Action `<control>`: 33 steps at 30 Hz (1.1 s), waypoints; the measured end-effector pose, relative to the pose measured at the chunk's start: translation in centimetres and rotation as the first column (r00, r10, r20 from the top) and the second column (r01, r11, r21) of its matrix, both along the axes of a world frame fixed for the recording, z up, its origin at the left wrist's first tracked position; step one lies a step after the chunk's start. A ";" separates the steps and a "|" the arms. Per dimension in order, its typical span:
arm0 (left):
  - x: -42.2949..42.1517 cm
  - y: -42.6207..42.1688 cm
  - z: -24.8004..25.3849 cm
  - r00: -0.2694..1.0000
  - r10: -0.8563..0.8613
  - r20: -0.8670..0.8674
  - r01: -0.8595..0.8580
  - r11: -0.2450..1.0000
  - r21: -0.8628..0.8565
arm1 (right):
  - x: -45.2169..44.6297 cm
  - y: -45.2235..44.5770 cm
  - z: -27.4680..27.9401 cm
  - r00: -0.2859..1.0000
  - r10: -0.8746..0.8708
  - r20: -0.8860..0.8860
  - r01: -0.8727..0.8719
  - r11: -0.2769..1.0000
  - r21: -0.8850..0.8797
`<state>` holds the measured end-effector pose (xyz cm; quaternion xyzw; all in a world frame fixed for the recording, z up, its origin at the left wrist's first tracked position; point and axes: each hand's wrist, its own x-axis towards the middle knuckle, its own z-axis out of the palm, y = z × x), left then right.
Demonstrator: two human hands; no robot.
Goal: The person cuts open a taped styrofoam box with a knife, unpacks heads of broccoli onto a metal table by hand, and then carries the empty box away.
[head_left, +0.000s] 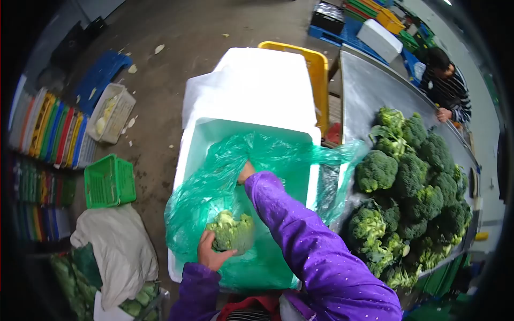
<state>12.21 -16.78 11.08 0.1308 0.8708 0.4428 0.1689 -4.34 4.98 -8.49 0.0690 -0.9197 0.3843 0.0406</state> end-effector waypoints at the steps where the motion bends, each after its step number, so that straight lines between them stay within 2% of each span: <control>1: 0.5 -0.8 1.3 1.000 0.006 0.015 -0.006 0.999 0.041 | -0.7 -0.4 0.5 0.996 0.085 0.013 -0.086 0.991 0.103; 3: 1.5 -2.3 3.1 0.998 0.029 0.056 -0.032 0.998 0.050 | -0.3 1.2 3.6 0.970 0.236 0.061 -0.243 0.917 0.315; 4: 1.7 -2.8 3.6 0.997 0.048 0.063 -0.053 0.995 0.081 | 0.9 2.1 5.1 0.972 0.126 0.197 -0.104 0.987 -0.122; 5: 2.0 -3.3 4.0 0.995 0.065 0.072 -0.072 0.991 0.115 | 2.3 3.0 6.5 0.927 0.081 0.367 0.124 0.857 -0.501; 8: 2.5 -4.6 3.2 0.936 0.243 0.256 -0.304 0.923 0.235 | 6.3 5.2 10.0 0.787 0.110 0.607 0.265 0.828 -0.494; 11: 1.5 -4.8 3.2 0.902 0.281 0.329 -0.390 0.857 0.337 | 12.0 7.6 15.6 0.789 0.168 0.591 0.175 0.861 -0.478; 13: 0.7 -4.4 3.9 0.902 0.296 0.316 -0.412 0.808 0.420 | 16.6 8.6 21.9 0.846 0.171 0.506 0.174 0.807 -0.564; 16: -0.2 -4.4 4.2 0.924 0.264 0.277 -0.371 0.793 0.483 | 23.4 9.4 25.7 0.929 -0.044 0.368 0.293 0.694 -0.657; 17: -0.6 -4.3 4.3 0.936 0.241 0.257 -0.341 0.801 0.491 | 25.5 9.6 26.8 0.933 -0.117 0.342 0.335 0.634 -0.697; 18: -0.9 -4.2 4.7 0.965 0.191 0.180 -0.256 0.837 0.483 | 27.6 10.3 26.2 0.935 -0.246 0.255 0.353 0.711 -0.608; 19: -1.1 -4.1 5.1 0.985 0.103 0.142 -0.155 0.889 0.431 | 29.4 9.9 27.4 0.899 -0.174 0.402 0.437 0.424 -0.793; 21: -1.6 -3.7 6.3 0.994 -0.082 0.074 0.056 0.950 0.307 | 31.7 10.9 25.6 0.863 -0.245 0.442 0.505 0.427 -0.750; 22: -1.6 -3.2 7.2 0.985 -0.170 0.031 0.160 0.966 0.205 | 32.8 11.4 26.3 0.823 -0.280 0.495 0.557 0.570 -0.604; 24: -0.9 -2.2 8.8 0.959 -0.277 0.056 0.263 0.947 0.184 | 35.0 11.6 27.8 0.892 -0.246 0.379 0.397 0.826 -0.400; 25: -0.5 -2.1 9.0 0.953 -0.304 -0.010 0.301 0.936 0.184 | 36.4 11.9 27.5 0.940 -0.245 0.238 0.306 0.915 -0.264; 26: -0.5 -2.5 8.8 0.957 -0.287 0.050 0.271 0.941 0.202 | 37.7 12.2 29.0 0.945 -0.194 0.262 0.269 0.918 -0.291; 28: -0.5 -3.8 8.8 0.974 -0.203 0.102 0.173 0.954 0.246 | 41.0 13.4 31.1 0.947 -0.144 0.287 0.281 0.805 -0.522; 29: -0.3 -4.6 8.8 0.986 -0.143 0.083 0.107 0.935 0.337 | 42.6 14.1 32.3 0.953 -0.129 0.275 0.281 0.721 -0.634; 32: 1.3 -7.0 10.5 0.971 -0.125 0.203 -0.006 0.838 0.546 | 48.6 17.8 34.7 0.940 -0.322 0.117 0.272 0.494 -0.826; 33: 2.5 -5.7 11.4 0.966 -0.127 0.226 -0.036 0.798 0.601 | 50.9 19.5 35.6 0.912 -0.408 0.050 0.257 0.471 -0.844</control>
